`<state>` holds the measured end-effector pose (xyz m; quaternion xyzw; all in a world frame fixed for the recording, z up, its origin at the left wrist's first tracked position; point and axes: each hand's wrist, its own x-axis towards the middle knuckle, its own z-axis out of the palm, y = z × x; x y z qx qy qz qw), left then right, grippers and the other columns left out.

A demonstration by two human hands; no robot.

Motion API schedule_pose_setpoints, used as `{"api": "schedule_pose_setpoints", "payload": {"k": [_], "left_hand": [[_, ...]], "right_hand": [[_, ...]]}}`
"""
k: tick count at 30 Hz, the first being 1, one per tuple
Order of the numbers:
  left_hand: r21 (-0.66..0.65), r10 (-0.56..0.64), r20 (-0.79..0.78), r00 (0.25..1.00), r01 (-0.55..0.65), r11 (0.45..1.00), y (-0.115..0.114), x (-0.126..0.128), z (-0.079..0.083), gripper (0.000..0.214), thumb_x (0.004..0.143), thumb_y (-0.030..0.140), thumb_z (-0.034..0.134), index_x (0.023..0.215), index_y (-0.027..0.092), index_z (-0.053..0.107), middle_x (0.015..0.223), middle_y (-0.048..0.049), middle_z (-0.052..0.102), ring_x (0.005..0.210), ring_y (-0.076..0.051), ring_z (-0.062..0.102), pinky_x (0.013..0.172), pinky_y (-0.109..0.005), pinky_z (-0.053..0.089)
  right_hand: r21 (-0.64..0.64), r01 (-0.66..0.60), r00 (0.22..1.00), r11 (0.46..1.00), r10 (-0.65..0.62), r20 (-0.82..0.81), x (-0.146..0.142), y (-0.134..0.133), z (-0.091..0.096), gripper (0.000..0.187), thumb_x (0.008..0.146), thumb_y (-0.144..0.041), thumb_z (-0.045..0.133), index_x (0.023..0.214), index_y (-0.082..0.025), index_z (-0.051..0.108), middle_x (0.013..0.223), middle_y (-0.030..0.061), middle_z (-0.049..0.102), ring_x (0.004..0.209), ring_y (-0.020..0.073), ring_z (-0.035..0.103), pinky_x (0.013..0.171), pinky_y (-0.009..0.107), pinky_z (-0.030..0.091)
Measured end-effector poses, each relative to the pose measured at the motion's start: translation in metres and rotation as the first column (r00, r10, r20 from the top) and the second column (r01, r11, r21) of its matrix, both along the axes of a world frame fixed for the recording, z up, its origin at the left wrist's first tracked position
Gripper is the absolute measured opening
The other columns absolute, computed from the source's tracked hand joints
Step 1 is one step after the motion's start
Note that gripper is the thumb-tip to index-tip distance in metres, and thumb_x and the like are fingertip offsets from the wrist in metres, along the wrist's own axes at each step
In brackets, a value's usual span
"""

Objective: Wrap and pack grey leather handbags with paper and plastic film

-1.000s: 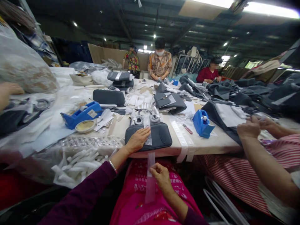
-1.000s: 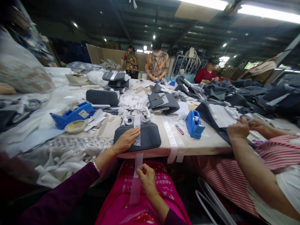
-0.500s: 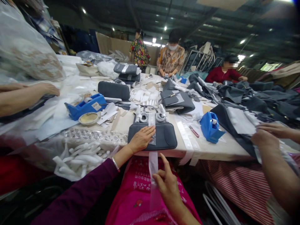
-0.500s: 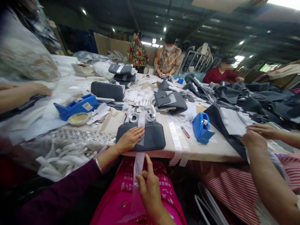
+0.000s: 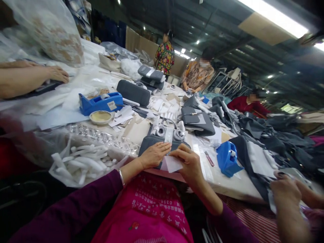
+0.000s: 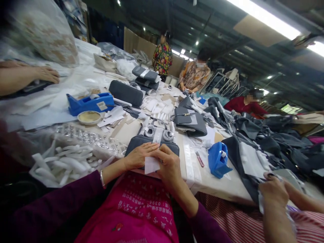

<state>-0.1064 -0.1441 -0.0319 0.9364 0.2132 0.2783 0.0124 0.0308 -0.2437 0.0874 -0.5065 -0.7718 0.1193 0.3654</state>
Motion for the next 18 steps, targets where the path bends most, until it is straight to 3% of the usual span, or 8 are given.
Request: {"api": "schedule_pose_setpoints", "payload": {"k": [3, 6, 12, 18], "left_hand": [[-0.036, -0.025, 0.051, 0.998, 0.027, 0.999, 0.002, 0.000, -0.002, 0.042, 0.083, 0.015, 0.050, 0.125, 0.015, 0.053, 0.136, -0.0097, 0.051, 0.130, -0.021, 0.040, 0.114, -0.036, 0.025], [-0.086, -0.039, 0.090, 0.995, 0.047, 0.995, 0.002, -0.001, -0.002, 0.031, 0.080, 0.009, 0.050, 0.108, 0.014, 0.060, 0.120, -0.0105, 0.060, 0.121, -0.021, 0.049, 0.111, -0.036, 0.030], [-0.263, 0.111, 0.253, 0.961, -0.042, 0.964, -0.002, -0.005, 0.000, 0.043, 0.079, 0.002, 0.039, 0.120, 0.015, 0.043, 0.123, -0.0123, 0.050, 0.112, -0.020, 0.052, 0.098, -0.036, 0.046], [-0.287, 0.143, 0.213, 0.966, -0.078, 0.955, -0.004, -0.004, 0.007, 0.051, 0.087, 0.014, 0.047, 0.136, 0.018, 0.032, 0.129, -0.0127, 0.044, 0.118, -0.023, 0.048, 0.100, -0.038, 0.044]], "right_hand": [[0.101, -0.012, 0.988, 0.995, -0.004, 0.157, -0.003, 0.028, 0.013, 0.020, 0.082, -0.013, 0.054, 0.078, -0.022, 0.071, 0.079, 0.0027, 0.058, 0.079, 0.0156, 0.053, 0.070, 0.027, 0.041], [0.144, 0.056, 0.954, 0.988, -0.095, 0.283, 0.000, 0.065, 0.012, 0.018, 0.084, -0.018, 0.056, 0.072, -0.022, 0.068, 0.074, 0.0021, 0.058, 0.080, 0.0170, 0.051, 0.073, 0.028, 0.039], [0.150, 0.236, 0.842, 0.960, -0.279, 0.461, 0.018, 0.132, -0.024, 0.021, 0.081, -0.019, 0.058, 0.060, -0.020, 0.060, 0.069, -0.0002, 0.057, 0.077, 0.0153, 0.051, 0.069, 0.027, 0.032], [0.097, 0.293, 0.777, 0.951, -0.296, 0.556, 0.028, 0.148, -0.050, 0.018, 0.081, -0.019, 0.060, 0.063, -0.020, 0.062, 0.076, 0.0009, 0.062, 0.084, 0.0164, 0.052, 0.073, 0.029, 0.030]]}}
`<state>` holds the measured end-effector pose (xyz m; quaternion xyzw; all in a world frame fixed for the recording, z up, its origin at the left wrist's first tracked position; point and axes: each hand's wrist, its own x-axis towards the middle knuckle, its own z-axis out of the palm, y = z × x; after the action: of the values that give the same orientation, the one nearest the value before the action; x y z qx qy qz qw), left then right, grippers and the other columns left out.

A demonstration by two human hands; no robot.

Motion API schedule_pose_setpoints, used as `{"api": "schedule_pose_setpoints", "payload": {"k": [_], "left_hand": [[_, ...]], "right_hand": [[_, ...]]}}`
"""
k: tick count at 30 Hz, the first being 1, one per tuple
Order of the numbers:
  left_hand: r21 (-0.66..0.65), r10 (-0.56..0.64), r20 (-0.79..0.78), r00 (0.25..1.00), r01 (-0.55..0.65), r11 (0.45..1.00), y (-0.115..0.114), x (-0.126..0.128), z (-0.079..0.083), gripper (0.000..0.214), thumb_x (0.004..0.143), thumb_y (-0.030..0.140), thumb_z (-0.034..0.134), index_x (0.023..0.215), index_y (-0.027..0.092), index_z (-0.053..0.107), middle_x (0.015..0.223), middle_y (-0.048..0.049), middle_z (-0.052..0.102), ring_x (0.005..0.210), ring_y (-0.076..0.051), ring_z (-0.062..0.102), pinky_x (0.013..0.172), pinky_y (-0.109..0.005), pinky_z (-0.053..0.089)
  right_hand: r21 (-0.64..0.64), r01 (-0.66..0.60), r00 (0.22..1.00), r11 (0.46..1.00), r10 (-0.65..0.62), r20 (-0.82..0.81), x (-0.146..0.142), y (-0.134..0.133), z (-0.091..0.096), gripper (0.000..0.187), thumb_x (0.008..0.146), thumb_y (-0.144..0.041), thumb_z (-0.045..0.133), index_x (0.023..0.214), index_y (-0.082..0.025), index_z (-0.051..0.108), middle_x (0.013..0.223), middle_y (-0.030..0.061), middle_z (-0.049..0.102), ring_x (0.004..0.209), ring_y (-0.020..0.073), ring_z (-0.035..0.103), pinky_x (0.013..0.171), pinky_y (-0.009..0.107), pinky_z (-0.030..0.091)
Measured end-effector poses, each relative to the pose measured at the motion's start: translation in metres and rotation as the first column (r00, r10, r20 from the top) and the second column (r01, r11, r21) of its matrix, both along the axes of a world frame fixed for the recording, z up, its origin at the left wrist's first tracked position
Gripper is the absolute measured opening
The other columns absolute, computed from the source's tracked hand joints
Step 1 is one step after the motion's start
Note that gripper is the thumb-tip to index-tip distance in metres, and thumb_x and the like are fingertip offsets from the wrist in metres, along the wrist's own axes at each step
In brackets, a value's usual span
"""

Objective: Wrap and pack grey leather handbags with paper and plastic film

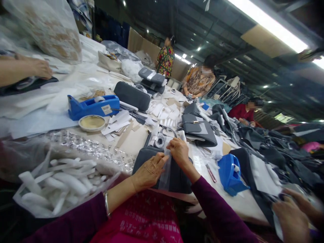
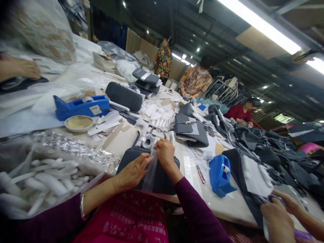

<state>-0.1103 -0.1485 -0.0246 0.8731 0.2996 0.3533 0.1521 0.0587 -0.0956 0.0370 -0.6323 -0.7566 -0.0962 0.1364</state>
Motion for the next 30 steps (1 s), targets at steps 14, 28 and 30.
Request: {"api": "schedule_pose_setpoints", "payload": {"k": [14, 28, 30], "left_hand": [[0.221, 0.020, -0.226, 0.974, 0.032, 0.975, 0.004, 0.009, 0.004, 0.035, 0.090, 0.024, 0.051, 0.124, 0.016, 0.050, 0.139, -0.0135, 0.044, 0.136, -0.028, 0.030, 0.111, -0.045, 0.030], [0.269, 0.244, -0.251, 0.937, -0.175, 0.947, 0.024, 0.045, -0.003, 0.040, 0.087, 0.027, 0.056, 0.123, 0.012, 0.047, 0.128, -0.0164, 0.051, 0.120, -0.029, 0.048, 0.102, -0.043, 0.038], [0.266, 0.241, -0.255, 0.936, -0.172, 0.949, 0.023, 0.045, -0.006, 0.042, 0.088, 0.026, 0.055, 0.127, 0.013, 0.045, 0.133, -0.0173, 0.049, 0.125, -0.028, 0.045, 0.103, -0.043, 0.037]], "right_hand": [[0.051, -0.009, 0.996, 0.999, 0.005, 0.091, 0.004, 0.002, -0.012, 0.010, 0.082, -0.024, 0.062, 0.074, -0.021, 0.067, 0.092, 0.0053, 0.059, 0.094, 0.0222, 0.044, 0.079, 0.035, 0.030], [0.037, 0.026, 0.998, 0.999, -0.028, 0.052, 0.017, 0.021, -0.011, 0.009, 0.080, -0.027, 0.065, 0.077, -0.019, 0.068, 0.098, 0.0085, 0.054, 0.099, 0.0243, 0.040, 0.082, 0.036, 0.028], [0.041, 0.013, 0.999, 0.999, -0.015, 0.041, 0.019, 0.020, -0.010, 0.009, 0.080, -0.027, 0.064, 0.078, -0.020, 0.068, 0.098, 0.0082, 0.054, 0.099, 0.0240, 0.040, 0.082, 0.036, 0.028]]}}
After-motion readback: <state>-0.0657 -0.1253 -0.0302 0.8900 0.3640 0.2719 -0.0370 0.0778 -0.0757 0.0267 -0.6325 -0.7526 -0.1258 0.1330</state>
